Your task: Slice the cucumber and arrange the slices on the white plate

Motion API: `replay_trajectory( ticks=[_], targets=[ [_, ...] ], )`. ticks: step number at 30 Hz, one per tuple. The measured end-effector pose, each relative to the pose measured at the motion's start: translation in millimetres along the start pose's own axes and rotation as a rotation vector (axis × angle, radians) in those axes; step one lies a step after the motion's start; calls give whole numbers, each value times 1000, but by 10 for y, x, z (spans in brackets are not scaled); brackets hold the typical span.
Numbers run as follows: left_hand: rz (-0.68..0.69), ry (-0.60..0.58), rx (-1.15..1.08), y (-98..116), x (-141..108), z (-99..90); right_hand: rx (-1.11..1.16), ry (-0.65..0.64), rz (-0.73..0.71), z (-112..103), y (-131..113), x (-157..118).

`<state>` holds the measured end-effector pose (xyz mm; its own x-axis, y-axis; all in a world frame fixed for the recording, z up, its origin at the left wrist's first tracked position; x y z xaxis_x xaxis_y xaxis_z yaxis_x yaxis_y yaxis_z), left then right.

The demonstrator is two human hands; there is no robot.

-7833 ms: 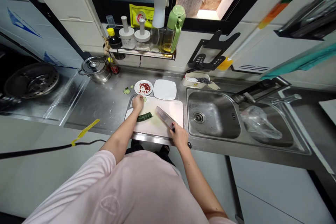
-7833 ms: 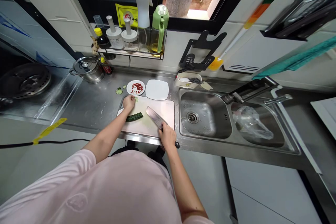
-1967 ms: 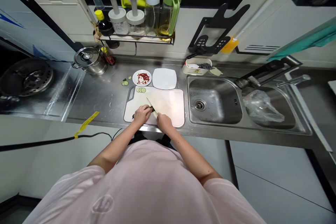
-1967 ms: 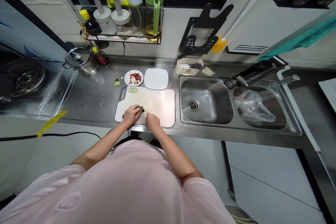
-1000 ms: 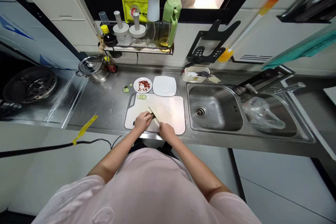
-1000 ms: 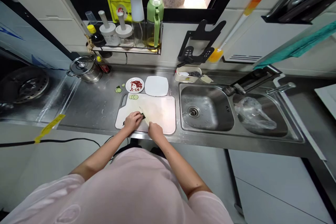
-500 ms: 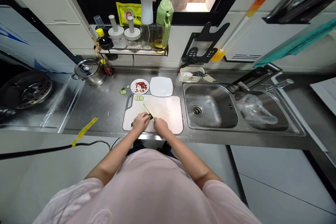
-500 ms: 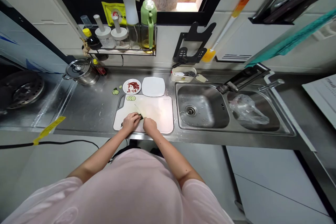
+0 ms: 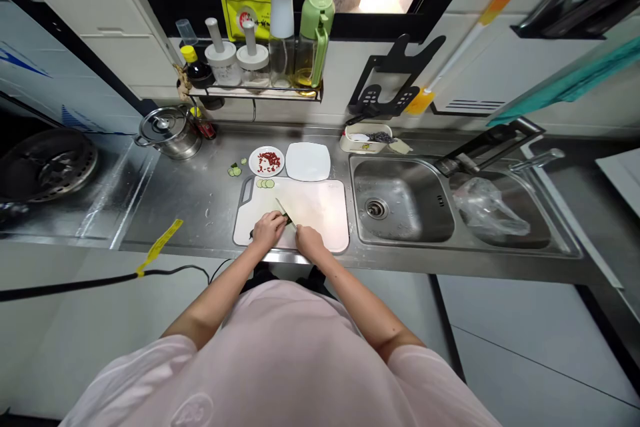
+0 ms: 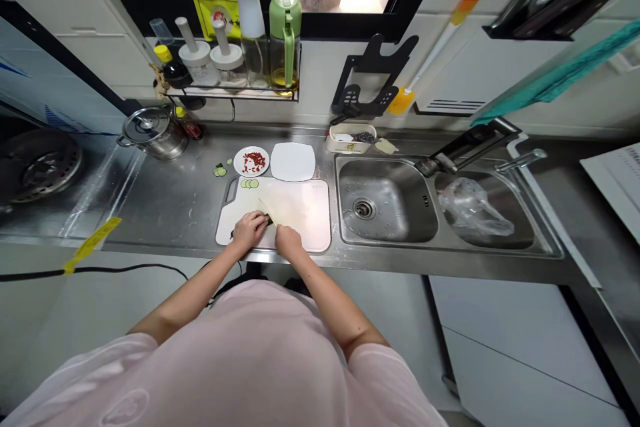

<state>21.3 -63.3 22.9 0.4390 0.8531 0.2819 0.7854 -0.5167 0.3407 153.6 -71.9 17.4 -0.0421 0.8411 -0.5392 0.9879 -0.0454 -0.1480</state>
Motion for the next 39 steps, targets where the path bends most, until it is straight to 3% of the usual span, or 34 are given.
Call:
replay_trajectory(
  ticks=[14, 27, 39],
  targets=[
    [5, -3, 18, -5, -11, 16, -2, 50, 8, -39, -105, 111],
    [-28, -4, -12, -18, -11, 21, -43, -5, 46, 80, 125, -150],
    [-25, -19, -8, -29, -15, 19, 6, 19, 32, -107, -208, 168]
  ],
)
Point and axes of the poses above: each hand's wrist, its own x-axis towards the middle knuckle, its own z-axis out of the palm, y = z × x, the point moved 6 cm from there along x, towards the middle knuckle, and after that the axes turned 14 degrees about z, right-handed, at the moved point
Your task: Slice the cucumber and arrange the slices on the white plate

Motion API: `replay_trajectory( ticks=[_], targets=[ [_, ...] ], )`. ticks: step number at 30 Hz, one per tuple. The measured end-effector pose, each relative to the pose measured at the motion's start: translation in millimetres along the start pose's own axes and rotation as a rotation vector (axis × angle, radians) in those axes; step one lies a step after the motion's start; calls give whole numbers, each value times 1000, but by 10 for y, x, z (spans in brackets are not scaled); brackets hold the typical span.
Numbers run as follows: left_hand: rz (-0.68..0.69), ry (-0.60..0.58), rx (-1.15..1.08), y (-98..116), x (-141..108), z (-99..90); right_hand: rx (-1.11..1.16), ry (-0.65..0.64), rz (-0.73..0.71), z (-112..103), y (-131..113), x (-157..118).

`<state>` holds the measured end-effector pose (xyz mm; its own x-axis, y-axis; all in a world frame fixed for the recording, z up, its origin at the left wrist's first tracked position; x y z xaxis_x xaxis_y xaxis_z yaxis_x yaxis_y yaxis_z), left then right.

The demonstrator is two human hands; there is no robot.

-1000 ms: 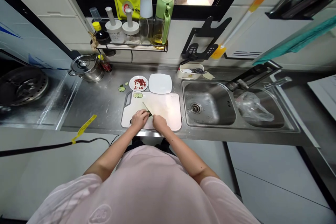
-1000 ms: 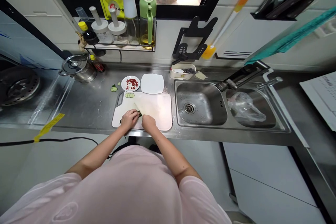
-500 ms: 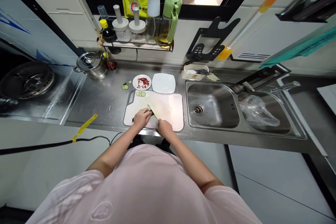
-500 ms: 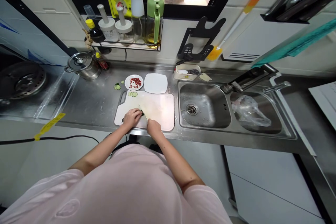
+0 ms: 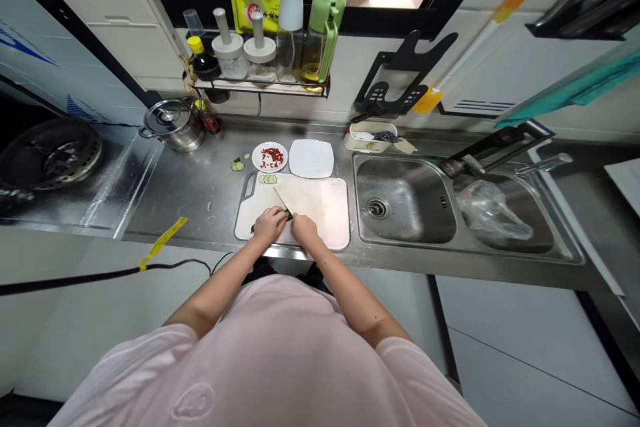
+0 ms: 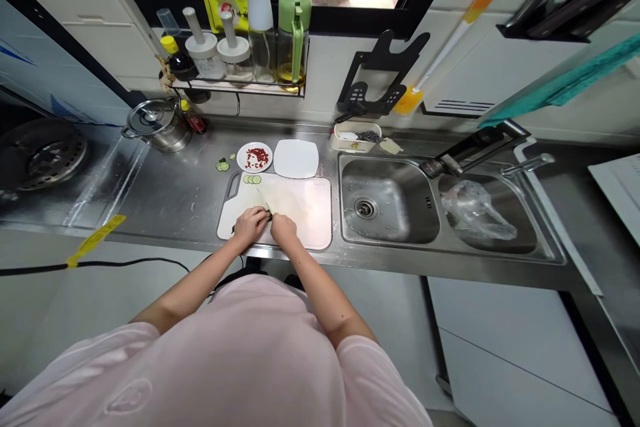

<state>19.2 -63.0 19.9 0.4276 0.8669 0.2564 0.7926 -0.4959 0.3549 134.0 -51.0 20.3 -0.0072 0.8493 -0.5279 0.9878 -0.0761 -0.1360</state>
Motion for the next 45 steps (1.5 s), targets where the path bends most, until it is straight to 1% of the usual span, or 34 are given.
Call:
replay_trajectory(
  ticks=[4, 12, 16, 20, 23, 27, 30, 35, 41, 45],
  targets=[
    [-2, 5, 6, 6, 0, -6, 0, 5, -13, 2, 27, -29],
    [-8, 16, -3, 2, 9, -9, -43, -8, 18, 174, 328, -275],
    [-6, 15, -9, -4, 9, -5, -53, -25, 42, 221, 417, -357],
    [-12, 23, -16, 0, 10, -9, -49, -39, 38, 189, 385, -340],
    [-12, 10, -3, 7, 13, -10, -40, -42, 29, 130, 284, -253],
    [-8, 5, 2, 6, 14, -16, -13, -16, 13, 31, 116, -111],
    [-6, 11, -3, -1, 13, -20, 1, -12, 7, -4, 63, -62],
    [-17, 9, -10, -5, 17, -22, -14, -15, -3, 45, 161, -143],
    [-30, 1, -31, -13, 30, -22, -39, -32, 40, 172, 362, -321],
    [-53, -3, -71, -51, 45, -24, -35, -50, 53, 195, 459, -405]
  ],
)
Point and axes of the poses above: each hand's wrist, its own x-axis towards the middle knuckle, its own z-axis out of the palm, y = z × x, the point moved 6 cm from there along x, towards the middle knuckle, and after that the axes turned 14 degrees about z, right-handed, at the moved point
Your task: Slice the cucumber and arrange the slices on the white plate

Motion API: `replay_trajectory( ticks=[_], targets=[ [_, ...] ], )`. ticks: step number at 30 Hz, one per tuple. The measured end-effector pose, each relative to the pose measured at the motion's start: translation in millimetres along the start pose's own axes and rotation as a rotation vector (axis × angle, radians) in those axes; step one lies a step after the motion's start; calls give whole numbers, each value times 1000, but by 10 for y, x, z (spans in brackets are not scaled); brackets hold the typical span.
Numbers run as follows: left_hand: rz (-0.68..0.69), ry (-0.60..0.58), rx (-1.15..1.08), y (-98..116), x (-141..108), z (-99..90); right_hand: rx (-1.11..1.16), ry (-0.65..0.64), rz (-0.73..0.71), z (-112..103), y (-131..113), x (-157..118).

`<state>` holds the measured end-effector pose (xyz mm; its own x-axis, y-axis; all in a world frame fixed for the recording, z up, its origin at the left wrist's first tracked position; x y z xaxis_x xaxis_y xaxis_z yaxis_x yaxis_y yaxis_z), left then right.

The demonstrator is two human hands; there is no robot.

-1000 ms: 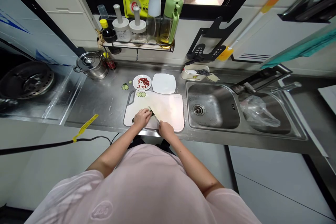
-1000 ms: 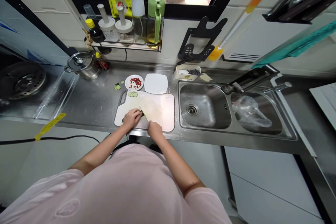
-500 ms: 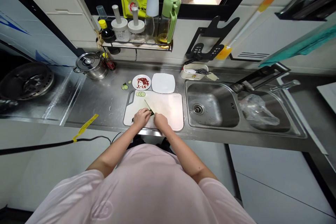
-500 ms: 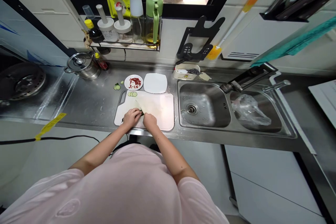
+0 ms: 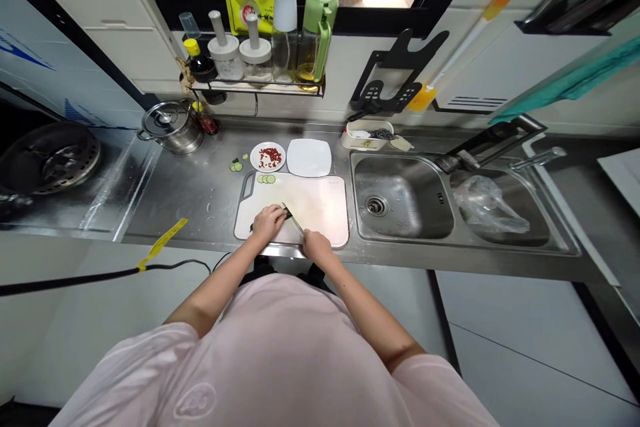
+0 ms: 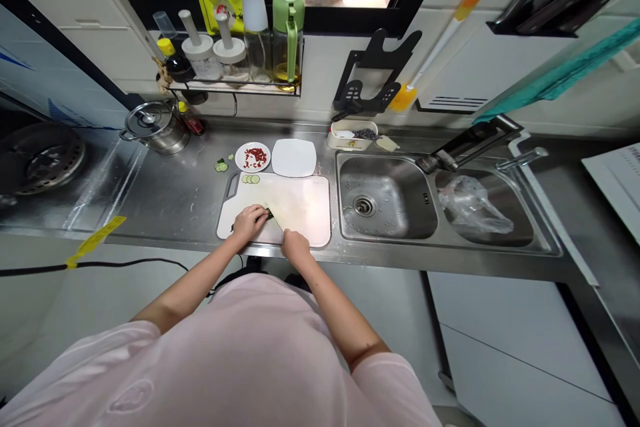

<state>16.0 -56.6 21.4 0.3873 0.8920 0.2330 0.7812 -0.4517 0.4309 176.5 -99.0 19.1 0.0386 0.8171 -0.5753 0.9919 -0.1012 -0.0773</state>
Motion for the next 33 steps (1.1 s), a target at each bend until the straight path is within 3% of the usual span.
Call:
replay_trajectory(
  ticks=[6, 17, 27, 33],
  targets=[
    [-65, -46, -102, -74, 54, -37, 7, -22, -14, -57, 142, -79],
    [-149, -128, -144, -164, 173, -122, 36, 151, 11, -296, 171, -197],
    [-113, -87, -107, -243, 177, -84, 36, 228, 45, -390, 215, -153],
    [-160, -52, -138, -341, 180, -97, 13, 248, 29, -381, 247, -115]
  ],
)
Point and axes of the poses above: each hand's wrist, its own x-axis towards the middle knuckle, its own z-axis out of the palm, y = z × x, the point moved 6 cm from there along x, towards the middle knuckle, and after that the axes turned 14 degrees about z, right-handed, at the moved point
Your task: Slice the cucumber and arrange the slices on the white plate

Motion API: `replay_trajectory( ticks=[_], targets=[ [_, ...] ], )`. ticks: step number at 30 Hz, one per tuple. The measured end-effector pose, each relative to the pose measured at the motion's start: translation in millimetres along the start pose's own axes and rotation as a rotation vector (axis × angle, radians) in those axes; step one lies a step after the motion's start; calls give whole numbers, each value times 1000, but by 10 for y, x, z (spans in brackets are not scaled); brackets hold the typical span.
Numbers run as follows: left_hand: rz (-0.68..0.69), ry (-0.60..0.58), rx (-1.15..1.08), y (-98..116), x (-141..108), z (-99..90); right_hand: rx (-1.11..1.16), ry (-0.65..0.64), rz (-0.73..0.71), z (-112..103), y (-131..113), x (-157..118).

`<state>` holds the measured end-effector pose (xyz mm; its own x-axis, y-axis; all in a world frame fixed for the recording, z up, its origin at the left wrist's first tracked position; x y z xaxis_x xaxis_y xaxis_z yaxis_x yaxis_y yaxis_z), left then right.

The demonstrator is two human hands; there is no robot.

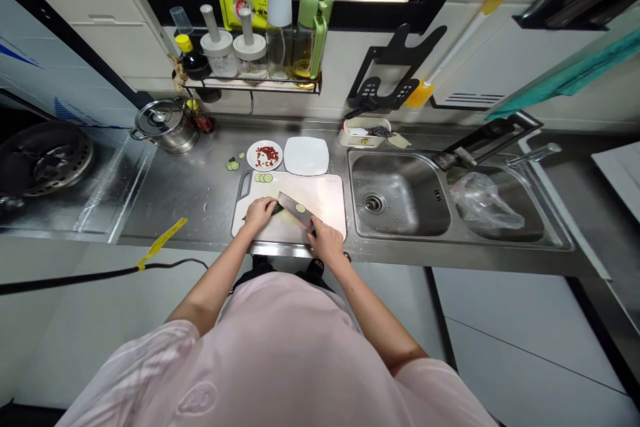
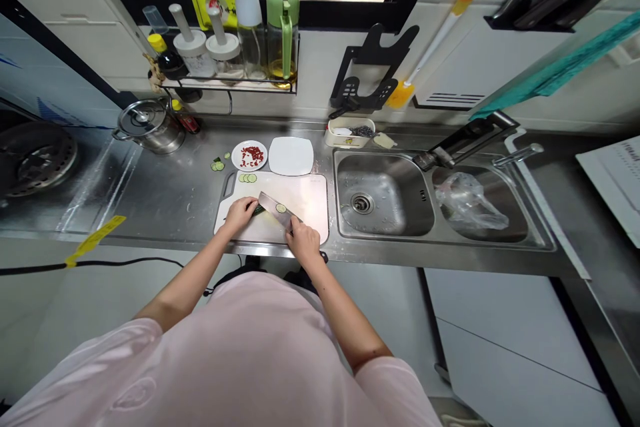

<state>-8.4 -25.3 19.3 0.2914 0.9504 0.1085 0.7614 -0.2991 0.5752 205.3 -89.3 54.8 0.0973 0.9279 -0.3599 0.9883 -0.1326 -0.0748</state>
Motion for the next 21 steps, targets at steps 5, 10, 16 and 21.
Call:
replay_trajectory(
  ticks=[5, 10, 16, 21],
  targets=[
    [-62, 57, -72, -76, 1, -61, -31, -8, -20, 2, -10, -9],
    [-136, 241, -80, -64, 56, -323, -61, 21, -72, 16, -34, -1],
    [204, -68, 10, 476, 228, -318, -118, 50, -175, 0, -102, 12],
    [210, -218, 13, 624, 235, -187, -128, 35, -187, -45, -111, 9]
  ],
)
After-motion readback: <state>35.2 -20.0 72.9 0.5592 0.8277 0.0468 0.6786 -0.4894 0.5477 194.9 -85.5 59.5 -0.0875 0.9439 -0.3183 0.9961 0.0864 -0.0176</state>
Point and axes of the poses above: each hand's wrist, its own x-axis towards the middle knuckle, its own z-axis out of the palm, y = z × x, the point moved 6 cm from there along x, towards the middle knuckle, and after that the axes turned 14 degrees about z, right-handed, at the moved point
